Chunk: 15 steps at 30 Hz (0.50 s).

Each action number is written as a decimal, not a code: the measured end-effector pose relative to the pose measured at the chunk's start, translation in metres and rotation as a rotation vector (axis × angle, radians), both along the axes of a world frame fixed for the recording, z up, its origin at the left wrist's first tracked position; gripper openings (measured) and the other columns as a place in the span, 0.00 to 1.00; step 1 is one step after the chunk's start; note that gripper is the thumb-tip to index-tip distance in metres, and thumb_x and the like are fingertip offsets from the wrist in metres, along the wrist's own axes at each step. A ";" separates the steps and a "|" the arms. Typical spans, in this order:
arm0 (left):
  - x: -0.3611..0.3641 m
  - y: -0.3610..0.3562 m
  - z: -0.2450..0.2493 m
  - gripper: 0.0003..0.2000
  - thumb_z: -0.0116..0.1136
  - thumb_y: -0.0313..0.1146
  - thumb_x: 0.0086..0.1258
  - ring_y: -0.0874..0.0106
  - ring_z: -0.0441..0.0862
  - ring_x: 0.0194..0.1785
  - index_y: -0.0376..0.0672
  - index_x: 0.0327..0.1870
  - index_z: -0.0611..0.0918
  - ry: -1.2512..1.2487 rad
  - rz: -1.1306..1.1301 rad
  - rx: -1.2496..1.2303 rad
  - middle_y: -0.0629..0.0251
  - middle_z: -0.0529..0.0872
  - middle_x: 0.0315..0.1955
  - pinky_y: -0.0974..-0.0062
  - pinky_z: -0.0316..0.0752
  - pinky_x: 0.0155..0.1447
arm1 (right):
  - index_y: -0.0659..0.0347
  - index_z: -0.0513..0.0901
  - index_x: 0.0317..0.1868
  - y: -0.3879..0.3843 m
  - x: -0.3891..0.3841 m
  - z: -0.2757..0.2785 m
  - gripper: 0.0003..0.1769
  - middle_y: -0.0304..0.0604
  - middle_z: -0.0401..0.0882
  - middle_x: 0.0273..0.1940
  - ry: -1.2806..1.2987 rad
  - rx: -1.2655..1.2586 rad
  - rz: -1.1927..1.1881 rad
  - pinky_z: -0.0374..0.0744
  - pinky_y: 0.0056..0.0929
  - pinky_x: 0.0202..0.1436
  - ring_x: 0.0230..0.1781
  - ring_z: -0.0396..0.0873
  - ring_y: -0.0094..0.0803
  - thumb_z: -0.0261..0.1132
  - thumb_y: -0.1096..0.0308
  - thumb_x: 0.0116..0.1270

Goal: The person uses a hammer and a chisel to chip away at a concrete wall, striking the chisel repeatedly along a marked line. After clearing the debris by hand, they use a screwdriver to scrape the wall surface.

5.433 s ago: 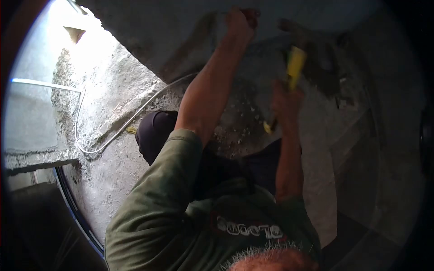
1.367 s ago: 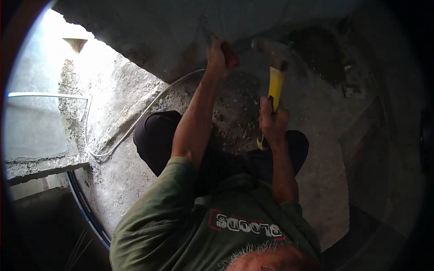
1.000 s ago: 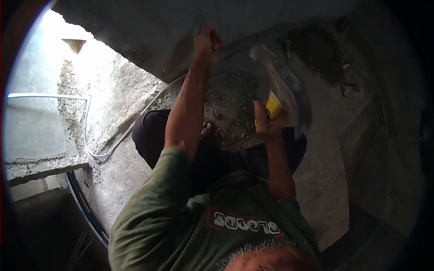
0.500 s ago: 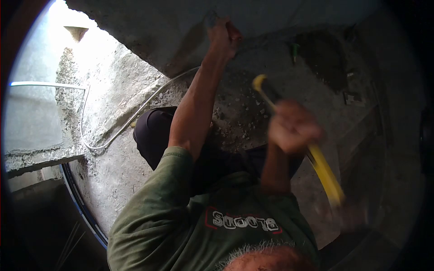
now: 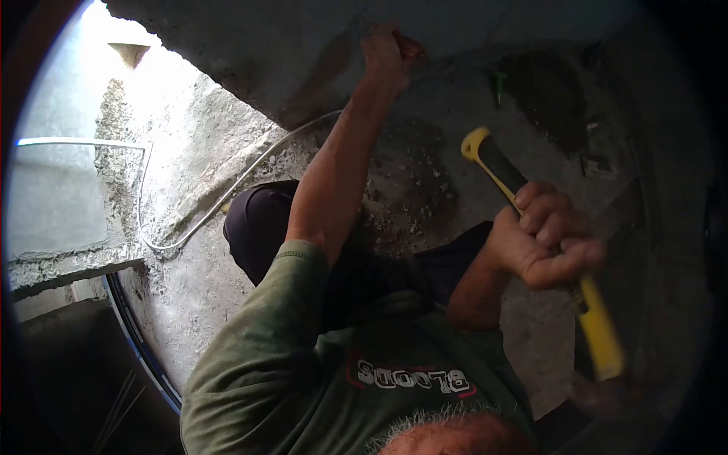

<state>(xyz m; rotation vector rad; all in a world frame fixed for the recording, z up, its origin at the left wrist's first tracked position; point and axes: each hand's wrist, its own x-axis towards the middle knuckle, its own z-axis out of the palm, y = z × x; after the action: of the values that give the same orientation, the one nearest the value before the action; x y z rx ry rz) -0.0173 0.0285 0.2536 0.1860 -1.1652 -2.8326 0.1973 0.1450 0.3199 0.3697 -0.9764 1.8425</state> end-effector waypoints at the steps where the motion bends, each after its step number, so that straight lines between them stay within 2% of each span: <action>1: -0.002 0.000 0.001 0.16 0.49 0.35 0.63 0.70 0.67 0.14 0.42 0.14 0.69 -0.060 0.006 -0.023 0.62 0.68 0.10 0.72 0.63 0.18 | 0.54 0.65 0.21 -0.007 -0.001 0.001 0.13 0.34 0.60 0.14 0.174 -0.147 -0.027 0.71 0.29 0.16 0.09 0.60 0.25 0.52 0.68 0.64; 2: -0.003 0.001 0.002 0.17 0.49 0.36 0.64 0.70 0.64 0.14 0.43 0.14 0.68 -0.121 0.009 -0.044 0.63 0.67 0.10 0.75 0.59 0.17 | 0.54 0.67 0.21 -0.011 -0.008 -0.029 0.12 0.34 0.62 0.15 -0.008 0.036 -0.071 0.71 0.29 0.16 0.10 0.61 0.26 0.54 0.68 0.64; 4: -0.001 -0.009 0.000 0.15 0.49 0.35 0.63 0.69 0.67 0.14 0.41 0.15 0.69 -0.070 -0.043 -0.055 0.62 0.69 0.11 0.74 0.63 0.17 | 0.54 0.68 0.22 -0.020 -0.028 -0.098 0.11 0.34 0.64 0.15 -0.196 0.214 -0.127 0.72 0.30 0.17 0.10 0.63 0.26 0.56 0.67 0.63; 5: 0.001 -0.008 -0.002 0.14 0.48 0.34 0.63 0.68 0.70 0.14 0.40 0.16 0.71 -0.016 -0.100 -0.061 0.60 0.71 0.11 0.72 0.67 0.17 | 0.59 0.72 0.24 -0.023 -0.038 -0.119 0.10 0.34 0.69 0.17 -0.733 0.382 0.088 0.71 0.31 0.18 0.13 0.67 0.27 0.60 0.66 0.61; 6: 0.006 -0.001 -0.004 0.14 0.48 0.34 0.63 0.68 0.70 0.14 0.40 0.16 0.71 -0.009 -0.117 -0.060 0.60 0.71 0.11 0.72 0.67 0.17 | 0.63 0.76 0.26 -0.024 -0.042 -0.116 0.11 0.34 0.74 0.20 -1.262 0.534 0.317 0.71 0.32 0.20 0.16 0.72 0.27 0.65 0.65 0.59; 7: 0.004 0.001 -0.002 0.15 0.48 0.35 0.63 0.69 0.68 0.13 0.41 0.15 0.70 -0.038 -0.068 -0.025 0.61 0.70 0.10 0.73 0.64 0.16 | 0.63 0.76 0.26 -0.018 -0.042 -0.109 0.11 0.34 0.74 0.20 -1.237 0.536 0.303 0.71 0.32 0.20 0.16 0.72 0.27 0.65 0.65 0.59; 9: 0.002 -0.008 -0.010 0.15 0.47 0.35 0.63 0.69 0.66 0.12 0.41 0.15 0.70 -0.094 -0.006 0.005 0.62 0.69 0.10 0.74 0.61 0.15 | 0.64 0.75 0.21 -0.004 -0.015 -0.095 0.13 0.33 0.71 0.17 -1.167 0.669 0.030 0.70 0.31 0.21 0.16 0.72 0.27 0.62 0.68 0.61; 10: -0.003 -0.012 -0.015 0.15 0.47 0.36 0.63 0.70 0.64 0.11 0.41 0.15 0.69 -0.030 -0.098 0.019 0.62 0.69 0.10 0.75 0.59 0.14 | 0.63 0.73 0.19 0.004 -0.007 -0.082 0.15 0.33 0.69 0.15 -0.894 0.835 -0.250 0.69 0.31 0.20 0.15 0.70 0.26 0.60 0.67 0.63; 12: -0.007 -0.017 -0.022 0.15 0.47 0.36 0.63 0.70 0.62 0.10 0.41 0.15 0.69 0.029 -0.163 0.040 0.62 0.69 0.10 0.76 0.57 0.14 | 0.61 0.70 0.18 0.017 0.000 -0.046 0.17 0.32 0.67 0.14 -0.541 0.658 -0.261 0.69 0.30 0.20 0.13 0.66 0.25 0.56 0.66 0.65; 13: -0.008 -0.016 -0.019 0.16 0.47 0.36 0.63 0.71 0.61 0.10 0.42 0.14 0.68 0.006 -0.157 0.074 0.63 0.67 0.09 0.76 0.56 0.14 | 0.60 0.69 0.18 0.019 0.001 -0.029 0.18 0.33 0.66 0.14 -0.480 0.321 -0.026 0.68 0.30 0.20 0.12 0.64 0.25 0.54 0.65 0.67; 14: -0.010 -0.015 -0.012 0.16 0.47 0.35 0.63 0.71 0.59 0.09 0.43 0.13 0.67 -0.009 -0.150 0.109 0.64 0.66 0.09 0.77 0.56 0.13 | 0.60 0.69 0.18 0.017 0.004 -0.012 0.18 0.33 0.66 0.14 -0.475 0.322 -0.020 0.68 0.30 0.20 0.12 0.64 0.25 0.54 0.65 0.67; 15: -0.011 -0.014 -0.004 0.16 0.47 0.35 0.63 0.71 0.59 0.09 0.43 0.13 0.67 0.002 -0.143 0.108 0.64 0.66 0.09 0.77 0.56 0.13 | 0.59 0.68 0.18 0.011 0.005 0.004 0.18 0.33 0.66 0.14 -0.222 0.213 0.050 0.68 0.29 0.20 0.12 0.63 0.25 0.51 0.64 0.67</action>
<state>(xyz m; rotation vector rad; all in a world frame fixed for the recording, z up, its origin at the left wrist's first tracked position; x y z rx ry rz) -0.0281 0.0147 0.2492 0.1101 -1.0670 -3.0213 0.2022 0.1564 0.3234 0.3245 -1.3333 1.8573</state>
